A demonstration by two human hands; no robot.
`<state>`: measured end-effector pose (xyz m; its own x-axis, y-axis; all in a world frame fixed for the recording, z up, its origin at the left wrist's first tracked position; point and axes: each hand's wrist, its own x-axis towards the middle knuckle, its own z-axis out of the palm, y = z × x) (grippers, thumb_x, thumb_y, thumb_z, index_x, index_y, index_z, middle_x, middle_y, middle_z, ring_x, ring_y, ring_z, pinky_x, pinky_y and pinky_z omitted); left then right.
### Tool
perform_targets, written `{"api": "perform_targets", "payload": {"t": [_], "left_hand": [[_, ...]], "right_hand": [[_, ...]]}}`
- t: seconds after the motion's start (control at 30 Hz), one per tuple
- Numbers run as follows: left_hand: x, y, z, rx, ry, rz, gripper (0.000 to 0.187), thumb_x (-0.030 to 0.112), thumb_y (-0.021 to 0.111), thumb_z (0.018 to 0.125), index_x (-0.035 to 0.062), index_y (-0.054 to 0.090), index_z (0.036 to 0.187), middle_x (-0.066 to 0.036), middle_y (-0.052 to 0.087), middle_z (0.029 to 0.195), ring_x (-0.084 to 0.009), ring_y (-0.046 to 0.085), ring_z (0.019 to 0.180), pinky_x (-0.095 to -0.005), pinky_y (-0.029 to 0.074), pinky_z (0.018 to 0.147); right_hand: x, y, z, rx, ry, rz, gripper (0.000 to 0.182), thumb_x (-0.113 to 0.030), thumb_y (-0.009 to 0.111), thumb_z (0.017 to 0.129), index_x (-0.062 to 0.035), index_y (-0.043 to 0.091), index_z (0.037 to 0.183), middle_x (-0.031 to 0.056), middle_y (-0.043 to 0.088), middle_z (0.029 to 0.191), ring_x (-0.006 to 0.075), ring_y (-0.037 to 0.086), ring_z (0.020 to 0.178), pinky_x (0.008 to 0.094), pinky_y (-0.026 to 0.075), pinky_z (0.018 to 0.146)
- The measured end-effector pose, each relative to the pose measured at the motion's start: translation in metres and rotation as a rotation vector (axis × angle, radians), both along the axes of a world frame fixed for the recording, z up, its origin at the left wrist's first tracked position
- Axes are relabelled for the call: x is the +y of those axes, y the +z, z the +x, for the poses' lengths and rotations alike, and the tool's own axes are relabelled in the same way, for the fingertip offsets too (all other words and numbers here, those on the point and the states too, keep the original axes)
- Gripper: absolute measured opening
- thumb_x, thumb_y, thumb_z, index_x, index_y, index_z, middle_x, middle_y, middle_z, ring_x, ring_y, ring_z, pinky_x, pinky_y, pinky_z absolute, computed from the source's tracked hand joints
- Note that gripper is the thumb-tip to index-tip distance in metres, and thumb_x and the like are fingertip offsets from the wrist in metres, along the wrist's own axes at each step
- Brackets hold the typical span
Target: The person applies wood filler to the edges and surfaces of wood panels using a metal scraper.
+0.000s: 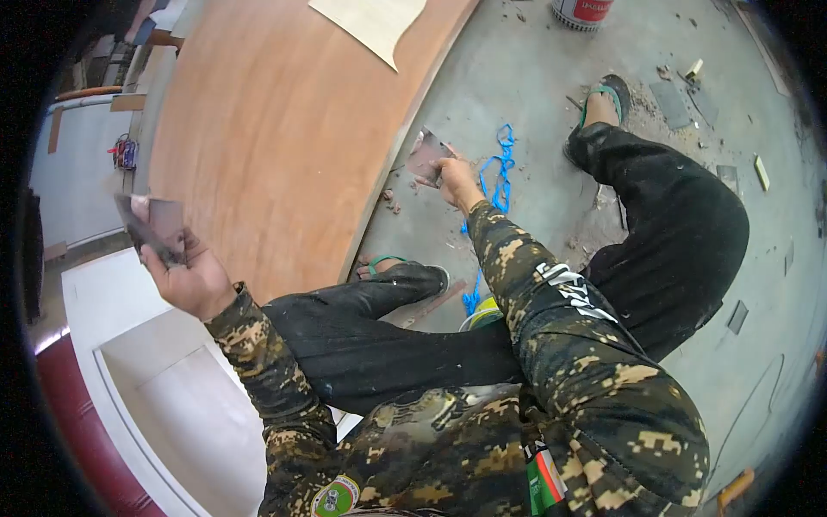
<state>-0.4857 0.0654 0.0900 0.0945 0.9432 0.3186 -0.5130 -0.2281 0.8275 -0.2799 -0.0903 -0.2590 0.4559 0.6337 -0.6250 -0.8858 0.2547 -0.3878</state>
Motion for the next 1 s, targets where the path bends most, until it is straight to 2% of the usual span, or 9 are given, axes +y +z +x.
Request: {"api": "perform_targets", "payload": {"t": [0.07,0.33,0.57,0.67,0.77,0.87,0.9,0.93,1.0], "left_hand": [[-0.005,0.002,0.009,0.011,0.094,-0.058,0.034,0.019,0.050,0.100,0.0024,0.052,0.129,-0.010,0.061,0.124,-0.0180,0.060,0.101,-0.0314,0.050,0.081],[-0.006,0.015,0.015,0.158,0.049,-0.112,0.034,0.023,0.053,0.100,0.0052,0.054,0.129,-0.009,0.065,0.117,-0.0162,0.064,0.093,-0.0288,0.053,0.077],[-0.011,0.016,0.015,0.160,0.006,-0.112,0.033,0.022,0.054,0.099,0.0046,0.057,0.126,-0.009,0.066,0.117,-0.0146,0.066,0.089,-0.0270,0.055,0.075],[-0.010,0.014,0.016,0.150,-0.008,-0.116,0.033,0.021,0.055,0.098,0.0039,0.057,0.127,-0.009,0.066,0.118,-0.0146,0.066,0.089,-0.0266,0.056,0.074],[-0.012,0.015,0.016,0.144,-0.055,-0.119,0.034,0.021,0.055,0.098,0.0037,0.057,0.127,-0.009,0.066,0.117,-0.0147,0.066,0.089,-0.0267,0.057,0.072],[-0.012,0.016,0.017,0.146,-0.100,-0.126,0.033,0.022,0.055,0.098,0.0036,0.057,0.125,-0.008,0.066,0.115,-0.0150,0.066,0.089,-0.0267,0.057,0.070],[-0.012,0.017,0.016,0.142,-0.115,-0.135,0.033,0.022,0.055,0.098,0.0034,0.057,0.125,-0.008,0.066,0.115,-0.0152,0.066,0.088,-0.0266,0.058,0.069],[-0.012,0.018,0.017,0.138,-0.119,-0.136,0.033,0.022,0.055,0.098,0.0034,0.057,0.125,-0.008,0.066,0.115,-0.0152,0.066,0.088,-0.0266,0.058,0.069],[-0.012,0.020,0.016,0.142,-0.059,-0.133,0.032,0.023,0.055,0.098,0.0032,0.057,0.123,-0.008,0.066,0.113,-0.0161,0.067,0.087,-0.0267,0.058,0.070]], "right_hand": [[0.007,-0.010,-0.001,0.005,0.006,-0.043,0.061,0.004,0.049,0.088,-0.0146,0.034,0.144,0.0142,0.054,0.123,0.0309,0.061,0.104,0.0603,0.055,0.084],[0.031,-0.012,0.015,-0.046,0.175,-0.174,0.064,0.002,0.050,0.087,-0.0122,0.032,0.147,0.0124,0.051,0.126,0.0255,0.059,0.102,0.0425,0.060,0.078],[0.046,0.003,0.007,-0.069,0.130,-0.280,0.061,0.000,0.051,0.087,-0.0122,0.035,0.145,0.0098,0.057,0.118,0.0203,0.060,0.095,0.0418,0.059,0.076],[0.067,-0.006,-0.010,-0.185,0.157,-0.307,0.052,0.001,0.050,0.086,-0.0099,0.045,0.136,0.0084,0.059,0.117,0.0185,0.060,0.092,0.0386,0.055,0.078],[0.086,-0.007,-0.035,-0.631,0.022,-0.542,0.037,0.001,0.050,0.078,-0.0051,0.057,0.114,0.0132,0.061,0.110,0.0242,0.060,0.093,0.0370,0.047,0.084],[0.077,0.013,-0.057,-0.814,-0.063,-0.569,0.029,0.003,0.053,0.076,-0.0001,0.058,0.104,0.0184,0.064,0.096,0.0301,0.060,0.096,0.0368,0.046,0.086],[0.067,0.010,-0.060,-0.838,-0.060,-0.454,0.034,0.004,0.053,0.075,-0.0002,0.058,0.109,0.0143,0.064,0.098,0.0259,0.062,0.090,0.0339,0.048,0.080],[0.057,-0.004,-0.058,-0.842,-0.064,-0.457,0.034,0.004,0.053,0.075,-0.0002,0.058,0.109,0.0143,0.064,0.098,0.0259,0.062,0.090,0.0339,0.048,0.080],[0.040,-0.025,-0.051,-0.420,0.097,-0.220,0.045,0.003,0.052,0.076,-0.0046,0.058,0.119,0.0096,0.064,0.098,0.0196,0.062,0.083,0.0306,0.050,0.071]]}}
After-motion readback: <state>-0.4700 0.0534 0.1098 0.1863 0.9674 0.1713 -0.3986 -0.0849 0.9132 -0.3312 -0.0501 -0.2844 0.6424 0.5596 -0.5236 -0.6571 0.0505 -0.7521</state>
